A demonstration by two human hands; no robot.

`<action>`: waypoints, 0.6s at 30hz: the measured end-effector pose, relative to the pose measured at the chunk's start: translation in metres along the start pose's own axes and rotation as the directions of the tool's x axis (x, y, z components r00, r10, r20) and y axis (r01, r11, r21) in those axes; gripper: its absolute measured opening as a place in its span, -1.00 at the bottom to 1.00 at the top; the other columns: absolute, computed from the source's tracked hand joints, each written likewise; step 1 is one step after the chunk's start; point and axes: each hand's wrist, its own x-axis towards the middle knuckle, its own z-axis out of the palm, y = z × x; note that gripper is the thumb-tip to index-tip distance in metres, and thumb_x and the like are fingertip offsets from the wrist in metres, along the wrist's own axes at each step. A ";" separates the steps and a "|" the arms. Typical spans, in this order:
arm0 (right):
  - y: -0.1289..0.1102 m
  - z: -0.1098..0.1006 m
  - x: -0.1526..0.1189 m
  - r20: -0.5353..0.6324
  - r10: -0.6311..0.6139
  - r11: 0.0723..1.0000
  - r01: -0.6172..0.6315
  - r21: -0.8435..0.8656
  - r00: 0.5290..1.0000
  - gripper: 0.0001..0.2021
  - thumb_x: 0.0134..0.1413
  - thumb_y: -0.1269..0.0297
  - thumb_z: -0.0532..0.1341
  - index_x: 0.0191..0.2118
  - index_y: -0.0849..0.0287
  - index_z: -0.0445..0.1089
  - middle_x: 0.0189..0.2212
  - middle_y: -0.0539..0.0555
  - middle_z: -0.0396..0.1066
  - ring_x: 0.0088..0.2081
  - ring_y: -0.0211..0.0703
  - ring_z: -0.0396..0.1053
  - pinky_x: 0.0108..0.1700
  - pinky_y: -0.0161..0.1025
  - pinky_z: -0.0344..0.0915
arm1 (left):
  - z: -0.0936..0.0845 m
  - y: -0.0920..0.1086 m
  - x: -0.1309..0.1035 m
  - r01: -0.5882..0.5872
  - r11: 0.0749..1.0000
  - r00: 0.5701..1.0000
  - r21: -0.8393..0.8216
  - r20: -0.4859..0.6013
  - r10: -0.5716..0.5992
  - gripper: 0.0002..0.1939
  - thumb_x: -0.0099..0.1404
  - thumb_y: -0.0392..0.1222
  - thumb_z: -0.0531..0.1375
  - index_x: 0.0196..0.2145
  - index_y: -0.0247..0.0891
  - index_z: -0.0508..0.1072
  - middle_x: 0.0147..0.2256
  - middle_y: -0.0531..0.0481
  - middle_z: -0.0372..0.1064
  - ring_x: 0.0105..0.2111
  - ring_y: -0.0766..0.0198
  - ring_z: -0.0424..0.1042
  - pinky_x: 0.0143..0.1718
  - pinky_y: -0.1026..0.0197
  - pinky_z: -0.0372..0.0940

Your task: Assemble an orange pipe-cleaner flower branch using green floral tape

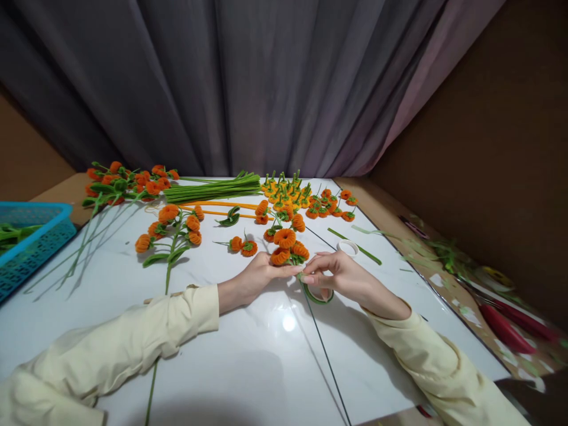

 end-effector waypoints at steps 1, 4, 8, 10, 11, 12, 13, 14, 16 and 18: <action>-0.002 0.000 -0.001 0.015 0.016 1.000 -0.016 0.009 1.000 -0.78 -0.07 0.14 0.29 -0.56 0.17 0.47 -0.75 -0.04 0.29 -0.61 -0.21 0.28 -0.34 -0.17 0.34 | 0.000 0.000 0.000 -0.003 1.000 1.000 0.000 -0.003 0.003 -0.69 0.05 -0.19 0.38 -0.23 -0.35 0.56 -0.25 -0.13 0.51 -0.23 0.17 0.43 -0.07 0.12 0.25; -0.004 -0.001 -0.001 0.048 0.037 0.999 -0.037 0.008 0.998 -0.76 -0.03 0.15 0.27 -0.59 0.16 0.45 -0.81 -0.09 0.21 -0.63 -0.23 0.24 -0.14 -0.08 0.31 | 0.001 0.000 0.000 0.007 1.000 1.000 -0.003 -0.006 -0.007 -0.68 0.02 -0.18 0.40 -0.23 -0.33 0.56 -0.27 -0.12 0.51 -0.23 0.17 0.42 -0.09 0.13 0.26; 0.001 -0.002 0.002 0.032 -0.133 0.984 0.136 -0.112 0.991 -0.73 -0.01 0.09 0.27 -0.55 0.16 0.47 -0.63 -0.01 0.40 -0.49 -0.18 0.34 -0.04 -0.05 0.25 | -0.001 -0.002 0.001 0.030 1.000 0.999 -0.006 -0.022 -0.030 -0.72 0.01 -0.18 0.40 -0.31 -0.35 0.57 -0.30 -0.12 0.51 -0.26 0.17 0.42 -0.13 0.14 0.25; 0.003 -0.002 0.002 0.007 -0.245 0.954 0.242 -0.176 0.969 -0.72 0.00 0.09 0.26 -0.56 0.17 0.47 -0.50 0.06 0.43 -0.40 -0.14 0.36 -0.13 -0.10 0.29 | -0.001 -0.002 0.001 0.022 1.000 1.000 -0.011 -0.013 -0.022 -0.74 0.01 -0.20 0.39 -0.31 -0.35 0.57 -0.29 -0.12 0.51 -0.24 0.17 0.41 -0.11 0.14 0.23; 0.003 -0.002 0.002 -0.005 -0.282 0.941 0.275 -0.196 0.959 -0.72 0.02 0.10 0.25 -0.56 0.17 0.46 -0.47 0.08 0.42 -0.38 -0.13 0.36 -0.18 -0.13 0.30 | -0.001 -0.002 0.001 0.016 1.000 1.000 -0.015 -0.010 -0.016 -0.74 0.00 -0.20 0.39 -0.31 -0.35 0.56 -0.28 -0.11 0.51 -0.23 0.17 0.41 -0.11 0.15 0.23; 0.003 -0.001 0.001 -0.011 -0.302 0.933 0.293 -0.208 0.953 -0.72 0.02 0.11 0.25 -0.57 0.17 0.45 -0.47 0.09 0.40 -0.37 -0.12 0.35 -0.22 -0.16 0.30 | -0.001 -0.002 0.001 0.010 1.000 1.000 -0.017 -0.007 -0.010 -0.74 0.00 -0.21 0.39 -0.31 -0.34 0.56 -0.29 -0.10 0.50 -0.24 0.18 0.40 -0.11 0.16 0.23; 0.002 -0.001 0.001 -0.011 -0.296 0.935 0.288 -0.207 0.955 -0.72 0.02 0.12 0.25 -0.57 0.18 0.44 -0.48 0.09 0.39 -0.38 -0.13 0.35 -0.25 -0.18 0.29 | -0.001 -0.002 0.001 0.007 1.000 1.000 -0.017 -0.007 -0.007 -0.74 0.00 -0.21 0.39 -0.31 -0.34 0.56 -0.29 -0.10 0.50 -0.25 0.20 0.40 -0.13 0.16 0.23; 0.001 -0.001 0.000 -0.003 -0.261 0.947 0.256 -0.192 0.965 -0.73 0.02 0.13 0.24 -0.57 0.18 0.42 -0.50 0.08 0.37 -0.40 -0.14 0.34 -0.29 -0.20 0.28 | -0.001 -0.002 0.000 0.007 1.000 1.000 -0.017 -0.007 -0.007 -0.75 0.00 -0.21 0.39 -0.32 -0.35 0.56 -0.31 -0.09 0.49 -0.27 0.21 0.39 -0.15 0.18 0.23; 0.000 0.000 -0.001 0.034 -0.138 0.982 0.141 -0.126 0.990 -0.72 0.03 0.11 0.22 -0.55 0.20 0.39 -0.57 0.04 0.35 -0.50 -0.19 0.29 -0.42 -0.25 0.24 | -0.001 -0.002 0.000 0.011 1.000 1.000 -0.015 -0.015 -0.011 -0.78 0.00 -0.21 0.39 -0.38 -0.36 0.55 -0.37 -0.06 0.47 -0.35 0.26 0.37 -0.23 0.21 0.22; 0.000 0.001 -0.001 0.086 -0.023 0.999 0.026 -0.044 0.996 -0.69 0.03 0.06 0.20 -0.53 0.21 0.37 -0.63 0.02 0.33 -0.59 -0.26 0.22 -0.52 -0.30 0.17 | -0.001 -0.002 0.000 0.020 1.000 0.999 -0.019 -0.032 -0.021 -0.80 -0.01 -0.20 0.39 -0.44 -0.37 0.52 -0.45 -0.01 0.42 -0.42 0.31 0.33 -0.30 0.23 0.19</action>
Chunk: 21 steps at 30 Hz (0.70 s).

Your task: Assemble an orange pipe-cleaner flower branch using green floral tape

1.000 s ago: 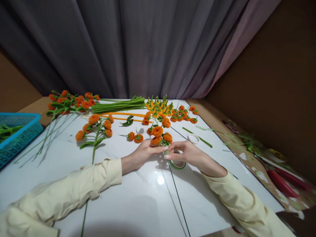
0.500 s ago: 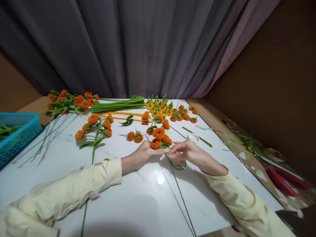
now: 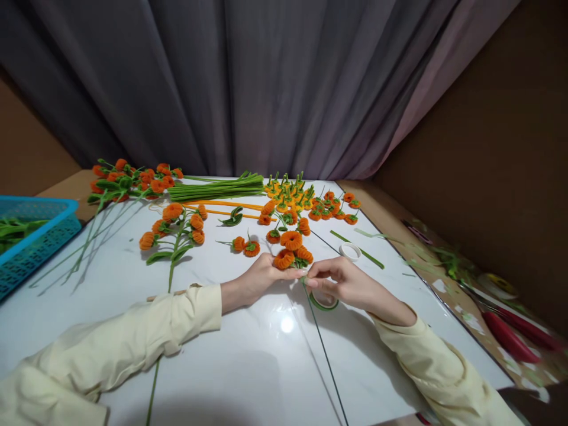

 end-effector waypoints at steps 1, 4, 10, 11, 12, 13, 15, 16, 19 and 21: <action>0.001 0.001 0.000 0.021 0.036 0.999 -0.037 0.036 0.999 -0.66 0.03 0.02 0.20 -0.51 0.23 0.39 -0.65 0.02 0.33 -0.63 -0.28 0.19 -0.55 -0.31 0.14 | 0.000 0.000 0.000 0.005 1.000 1.000 -0.004 -0.010 -0.005 -0.80 -0.01 -0.20 0.40 -0.46 -0.37 0.51 -0.47 0.01 0.41 -0.44 0.33 0.31 -0.32 0.24 0.18; 0.004 0.002 0.001 0.039 0.109 0.990 -0.112 0.081 0.993 -0.61 -0.02 -0.05 0.22 -0.43 0.26 0.44 -0.72 -0.02 0.30 -0.69 -0.33 0.13 -0.61 -0.34 0.07 | -0.001 -0.001 0.001 0.017 1.000 1.000 -0.015 -0.021 -0.017 -0.77 -0.02 -0.20 0.40 -0.43 -0.37 0.51 -0.44 -0.01 0.41 -0.43 0.31 0.32 -0.31 0.23 0.19; 0.003 0.006 0.003 0.025 0.160 0.969 -0.162 0.186 0.987 -0.59 -0.09 -0.03 0.28 -0.48 0.32 0.46 -0.78 -0.10 0.14 -0.71 -0.41 -0.04 -0.64 -0.35 -0.15 | 0.001 -0.001 0.002 0.005 1.000 1.000 -0.025 -0.015 -0.006 -0.75 -0.03 -0.19 0.41 -0.43 -0.37 0.49 -0.44 -0.01 0.41 -0.43 0.32 0.32 -0.31 0.24 0.21; 0.001 0.006 0.003 0.018 0.157 0.965 -0.157 0.210 0.987 -0.60 -0.09 -0.02 0.29 -0.47 0.33 0.46 -0.78 -0.11 0.11 -0.71 -0.42 -0.06 -0.64 -0.34 -0.17 | 0.001 0.000 0.002 0.009 1.000 1.000 -0.028 -0.019 -0.009 -0.75 -0.03 -0.19 0.41 -0.44 -0.37 0.48 -0.45 0.01 0.40 -0.45 0.34 0.31 -0.33 0.25 0.20; 0.001 0.007 0.003 0.013 0.153 0.961 -0.152 0.229 0.988 -0.61 -0.09 0.00 0.28 -0.47 0.34 0.46 -0.78 -0.12 0.09 -0.70 -0.43 -0.08 -0.63 -0.34 -0.19 | 0.002 0.000 0.001 0.014 0.999 1.000 -0.032 -0.021 -0.015 -0.75 -0.03 -0.19 0.41 -0.44 -0.37 0.47 -0.47 0.02 0.39 -0.46 0.35 0.30 -0.35 0.26 0.19; 0.000 0.007 0.003 0.009 0.151 0.959 -0.148 0.243 0.989 -0.62 -0.08 0.02 0.28 -0.47 0.34 0.46 -0.78 -0.14 0.07 -0.70 -0.43 -0.10 -0.62 -0.34 -0.20 | 0.002 0.000 0.001 0.023 0.999 0.999 -0.037 -0.023 -0.023 -0.75 -0.02 -0.18 0.40 -0.45 -0.36 0.45 -0.48 0.03 0.37 -0.47 0.36 0.29 -0.36 0.26 0.18; -0.001 0.008 0.003 0.001 0.153 0.955 -0.148 0.256 0.988 -0.67 -0.06 0.08 0.27 -0.47 0.34 0.46 -0.79 -0.15 0.04 -0.69 -0.43 -0.11 -0.61 -0.34 -0.20 | 0.003 0.000 0.000 0.034 0.998 0.999 -0.049 -0.027 -0.036 -0.75 -0.01 -0.18 0.40 -0.48 -0.36 0.42 -0.50 0.05 0.35 -0.50 0.38 0.27 -0.40 0.27 0.16; -0.001 0.008 0.003 -0.005 0.156 0.955 -0.149 0.258 0.988 -0.69 -0.06 0.11 0.26 -0.47 0.34 0.46 -0.80 -0.15 0.04 -0.69 -0.43 -0.11 -0.60 -0.34 -0.20 | 0.004 0.000 0.000 0.038 0.998 0.999 -0.056 -0.031 -0.040 -0.74 -0.01 -0.18 0.39 -0.49 -0.36 0.40 -0.51 0.06 0.33 -0.51 0.39 0.25 -0.41 0.28 0.14; -0.001 0.009 0.004 -0.021 0.162 0.954 -0.152 0.257 0.987 -0.72 -0.04 0.14 0.25 -0.47 0.34 0.46 -0.80 -0.15 0.05 -0.69 -0.42 -0.10 -0.59 -0.33 -0.19 | 0.004 -0.001 0.001 0.042 0.996 0.998 -0.080 -0.038 -0.045 -0.73 -0.02 -0.19 0.40 -0.51 -0.35 0.37 -0.53 0.07 0.28 -0.51 0.40 0.23 -0.43 0.28 0.11; 0.000 0.010 0.005 -0.024 0.161 0.954 -0.150 0.259 0.987 -0.71 -0.03 0.14 0.25 -0.47 0.33 0.46 -0.81 -0.16 0.04 -0.69 -0.42 -0.09 -0.59 -0.33 -0.19 | 0.004 -0.002 0.002 0.047 0.994 0.998 -0.096 -0.041 -0.051 -0.72 -0.03 -0.19 0.40 -0.50 -0.35 0.38 -0.53 0.06 0.28 -0.49 0.38 0.25 -0.42 0.27 0.12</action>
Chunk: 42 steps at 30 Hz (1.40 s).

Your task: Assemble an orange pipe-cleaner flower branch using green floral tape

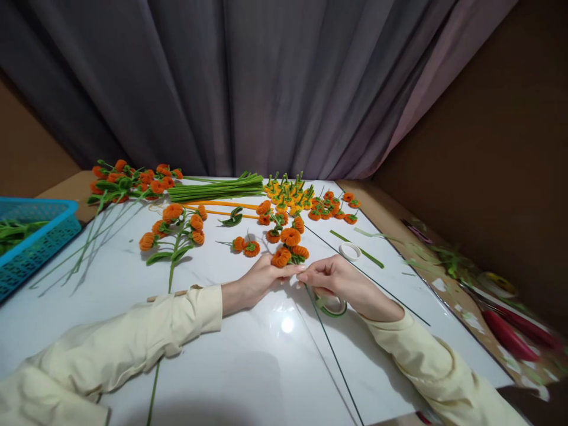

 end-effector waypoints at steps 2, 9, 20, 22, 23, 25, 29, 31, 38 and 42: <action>0.001 0.001 0.001 -0.006 -0.005 1.000 0.005 0.004 1.000 -0.71 -0.03 0.13 0.26 -0.49 0.32 0.44 -0.81 -0.16 0.04 -0.70 -0.42 -0.09 -0.58 -0.32 -0.17 | -0.001 -0.001 0.001 0.004 1.000 1.000 -0.018 -0.007 -0.004 -0.72 -0.03 -0.18 0.41 -0.49 -0.34 0.37 -0.52 0.06 0.28 -0.48 0.37 0.27 -0.40 0.27 0.14; 0.003 0.002 0.001 0.016 0.002 0.999 -0.003 0.052 1.000 -0.70 -0.02 0.11 0.27 -0.53 0.30 0.41 -0.81 -0.15 0.07 -0.71 -0.41 -0.09 -0.58 -0.31 -0.17 | -0.001 -0.001 0.000 0.037 0.997 0.999 -0.071 -0.018 -0.038 -0.71 -0.05 -0.22 0.42 -0.50 -0.33 0.35 -0.54 0.08 0.26 -0.47 0.37 0.29 -0.36 0.26 0.19; 0.026 -0.008 0.017 0.443 -0.176 0.874 -0.068 0.482 0.879 -0.74 0.01 0.18 0.29 -0.42 0.36 0.50 -0.87 -0.19 0.07 -0.79 -0.48 -0.18 -0.58 -0.34 -0.04 | 0.012 0.017 -0.008 0.005 0.997 0.999 -0.080 0.051 -0.001 -0.68 -0.19 -0.27 0.46 -0.50 -0.35 0.41 -0.56 0.12 0.27 -0.56 0.43 0.19 -0.46 0.29 0.10; 0.032 -0.006 0.021 0.497 -0.205 0.854 -0.095 0.512 0.843 -0.73 0.00 0.18 0.30 -0.42 0.36 0.49 -0.85 -0.14 0.17 -0.80 -0.51 -0.20 -0.60 -0.36 -0.09 | 0.012 0.018 -0.009 -0.007 0.997 0.998 -0.075 0.068 0.012 -0.67 -0.22 -0.29 0.46 -0.50 -0.36 0.43 -0.55 0.11 0.29 -0.55 0.43 0.20 -0.46 0.30 0.10; 0.035 -0.005 0.023 0.527 -0.209 0.845 -0.119 0.522 0.823 -0.73 0.00 0.17 0.30 -0.42 0.36 0.48 -0.84 -0.13 0.20 -0.81 -0.51 -0.20 -0.61 -0.36 -0.11 | 0.012 0.019 -0.009 -0.015 0.997 0.997 -0.070 0.071 0.020 -0.67 -0.24 -0.31 0.46 -0.50 -0.36 0.44 -0.54 0.09 0.31 -0.52 0.40 0.23 -0.43 0.29 0.12; 0.039 -0.004 0.025 0.579 -0.206 0.827 -0.176 0.534 0.789 -0.73 0.01 0.17 0.28 -0.37 0.35 0.47 -0.83 -0.14 0.20 -0.81 -0.50 -0.19 -0.62 -0.36 -0.11 | 0.010 0.018 -0.008 -0.036 0.998 0.997 -0.060 0.066 0.040 -0.66 -0.26 -0.32 0.46 -0.48 -0.36 0.46 -0.51 0.07 0.34 -0.47 0.35 0.28 -0.38 0.27 0.16; 0.041 -0.002 0.027 0.603 -0.208 0.817 -0.203 0.540 0.770 -0.76 0.02 0.20 0.27 -0.34 0.33 0.45 -0.85 -0.20 0.13 -0.81 -0.49 -0.22 -0.61 -0.36 -0.11 | 0.005 0.016 -0.007 -0.077 0.997 0.996 -0.006 0.048 0.077 -0.71 -0.24 -0.28 0.45 -0.58 -0.35 0.42 -0.56 0.09 0.30 -0.51 0.37 0.23 -0.43 0.27 0.14; 0.041 0.002 0.027 0.590 -0.226 0.817 -0.179 0.548 0.775 -0.76 -0.01 0.19 0.29 -0.39 0.32 0.43 -0.85 -0.19 0.13 -0.81 -0.50 -0.23 -0.61 -0.35 -0.14 | 0.006 0.017 -0.007 -0.079 0.997 0.994 0.026 0.074 0.077 -0.71 -0.25 -0.29 0.45 -0.63 -0.36 0.39 -0.59 0.09 0.28 -0.53 0.39 0.20 -0.45 0.29 0.12; 0.038 0.026 0.021 0.505 -0.264 0.813 -0.092 0.574 0.822 -0.71 -0.22 0.17 0.32 -0.68 0.25 0.31 -0.90 -0.14 0.10 -0.81 -0.48 -0.24 -0.64 -0.32 -0.17 | 0.019 0.030 -0.017 -0.025 1.000 0.978 0.017 0.210 0.021 -0.75 -0.26 -0.29 0.41 -0.65 -0.35 0.39 -0.60 0.10 0.27 -0.55 0.39 0.18 -0.48 0.29 0.12; 0.033 0.030 0.017 0.397 -0.264 0.811 -0.021 0.585 0.879 -0.66 -0.23 0.12 0.34 -0.71 0.24 0.30 -0.89 -0.12 0.09 -0.81 -0.45 -0.14 -0.64 -0.30 -0.23 | 0.020 0.035 -0.019 -0.050 0.999 0.975 0.005 0.219 0.047 -0.78 -0.21 -0.26 0.40 -0.69 -0.32 0.40 -0.61 0.09 0.29 -0.54 0.36 0.20 -0.46 0.28 0.13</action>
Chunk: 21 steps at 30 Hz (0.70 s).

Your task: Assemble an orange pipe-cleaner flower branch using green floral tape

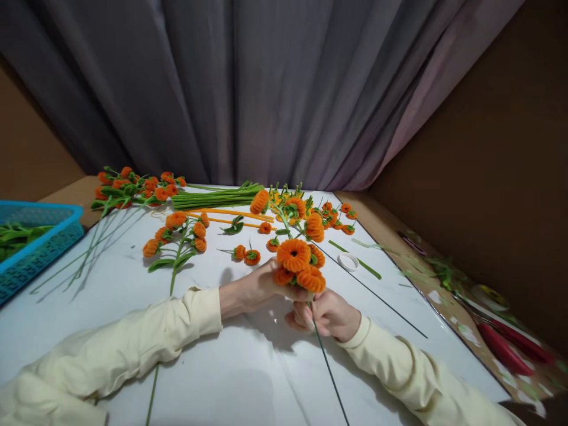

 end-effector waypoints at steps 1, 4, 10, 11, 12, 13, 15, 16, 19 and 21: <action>-0.003 0.000 0.000 -0.024 -0.017 1.000 0.016 -0.006 1.000 -0.65 -0.22 0.09 0.35 -0.70 0.24 0.32 -0.89 -0.11 0.10 -0.81 -0.44 -0.12 -0.64 -0.30 -0.24 | -0.001 0.000 0.001 -0.010 1.000 1.000 -0.002 -0.004 0.010 -0.78 -0.21 -0.24 0.40 -0.69 -0.32 0.42 -0.62 0.07 0.30 -0.53 0.34 0.21 -0.45 0.27 0.14; -0.015 -0.001 -0.001 -0.143 -0.088 0.994 0.078 -0.072 0.986 -0.63 -0.21 0.03 0.37 -0.63 0.26 0.37 -0.88 -0.12 0.10 -0.80 -0.45 -0.15 -0.64 -0.30 -0.29 | -0.003 -0.002 0.005 -0.052 0.998 0.997 -0.020 -0.050 0.051 -0.74 -0.17 -0.13 0.42 -0.65 -0.32 0.45 -0.61 0.01 0.33 -0.48 0.26 0.26 -0.40 0.22 0.16; -0.039 0.007 -0.004 -0.394 -0.240 0.937 0.105 -0.334 0.887 -0.67 -0.06 0.08 0.32 -0.55 0.31 0.43 -0.83 -0.14 0.07 -0.74 -0.47 -0.22 -0.61 -0.30 -0.33 | 0.000 -0.001 0.004 -0.112 0.994 0.970 -0.008 -0.216 0.108 -0.73 -0.09 -0.07 0.41 -0.53 -0.32 0.50 -0.48 0.01 0.37 -0.36 0.26 0.28 -0.22 0.22 0.15; -0.041 0.010 -0.005 -0.426 -0.260 0.922 0.092 -0.375 0.867 -0.68 -0.04 0.10 0.31 -0.54 0.31 0.44 -0.83 -0.13 0.07 -0.73 -0.46 -0.21 -0.62 -0.30 -0.33 | 0.002 0.000 0.003 -0.131 0.991 0.963 0.010 -0.237 0.130 -0.74 -0.06 -0.07 0.40 -0.54 -0.32 0.49 -0.47 0.01 0.38 -0.35 0.27 0.28 -0.21 0.22 0.14; -0.043 0.014 -0.005 -0.451 -0.281 0.908 0.082 -0.412 0.847 -0.69 -0.03 0.11 0.30 -0.53 0.31 0.44 -0.82 -0.13 0.07 -0.72 -0.46 -0.19 -0.62 -0.31 -0.32 | 0.003 0.001 0.002 -0.148 0.989 0.955 0.028 -0.256 0.150 -0.74 -0.03 -0.08 0.39 -0.57 -0.32 0.47 -0.47 0.01 0.38 -0.35 0.27 0.28 -0.20 0.22 0.14; -0.045 0.017 -0.006 -0.470 -0.300 0.894 0.072 -0.442 0.830 -0.69 -0.03 0.11 0.30 -0.53 0.31 0.44 -0.81 -0.13 0.06 -0.71 -0.45 -0.18 -0.62 -0.31 -0.31 | 0.005 0.002 0.001 -0.156 0.987 0.948 0.043 -0.274 0.162 -0.74 -0.01 -0.08 0.37 -0.60 -0.32 0.45 -0.46 0.01 0.38 -0.36 0.27 0.28 -0.20 0.22 0.13; -0.047 0.021 -0.007 -0.487 -0.323 0.870 0.051 -0.491 0.811 -0.68 -0.02 0.10 0.30 -0.52 0.31 0.44 -0.81 -0.15 0.03 -0.71 -0.45 -0.17 -0.63 -0.33 -0.29 | 0.006 0.004 0.000 -0.146 0.987 0.936 0.072 -0.313 0.162 -0.74 0.02 -0.10 0.33 -0.63 -0.32 0.42 -0.48 0.00 0.38 -0.38 0.27 0.26 -0.22 0.22 0.13; -0.049 0.022 -0.007 -0.486 -0.320 0.858 0.032 -0.512 0.813 -0.68 -0.02 0.08 0.29 -0.50 0.30 0.45 -0.81 -0.15 0.02 -0.72 -0.45 -0.17 -0.64 -0.33 -0.27 | 0.006 0.004 0.000 -0.131 0.988 0.931 0.088 -0.331 0.153 -0.75 0.02 -0.11 0.32 -0.63 -0.32 0.42 -0.49 0.00 0.37 -0.39 0.27 0.26 -0.24 0.22 0.12; -0.055 0.020 -0.010 -0.434 -0.240 0.833 -0.044 -0.551 0.868 -0.66 0.01 0.04 0.27 -0.44 0.30 0.47 -0.80 -0.14 0.07 -0.73 -0.44 -0.10 -0.65 -0.35 -0.19 | 0.006 0.006 0.000 -0.072 0.987 0.919 0.143 -0.376 0.121 -0.78 0.00 -0.12 0.31 -0.63 -0.32 0.45 -0.54 0.00 0.34 -0.42 0.26 0.25 -0.30 0.22 0.12; -0.060 0.018 -0.013 -0.381 -0.167 0.813 -0.091 -0.575 0.909 -0.62 0.02 0.01 0.25 -0.43 0.31 0.47 -0.78 -0.12 0.12 -0.73 -0.42 -0.05 -0.65 -0.35 -0.13 | 0.005 0.007 -0.001 -0.033 0.985 0.916 0.171 -0.388 0.098 -0.77 -0.01 -0.11 0.30 -0.64 -0.33 0.45 -0.57 0.01 0.31 -0.45 0.27 0.24 -0.34 0.22 0.10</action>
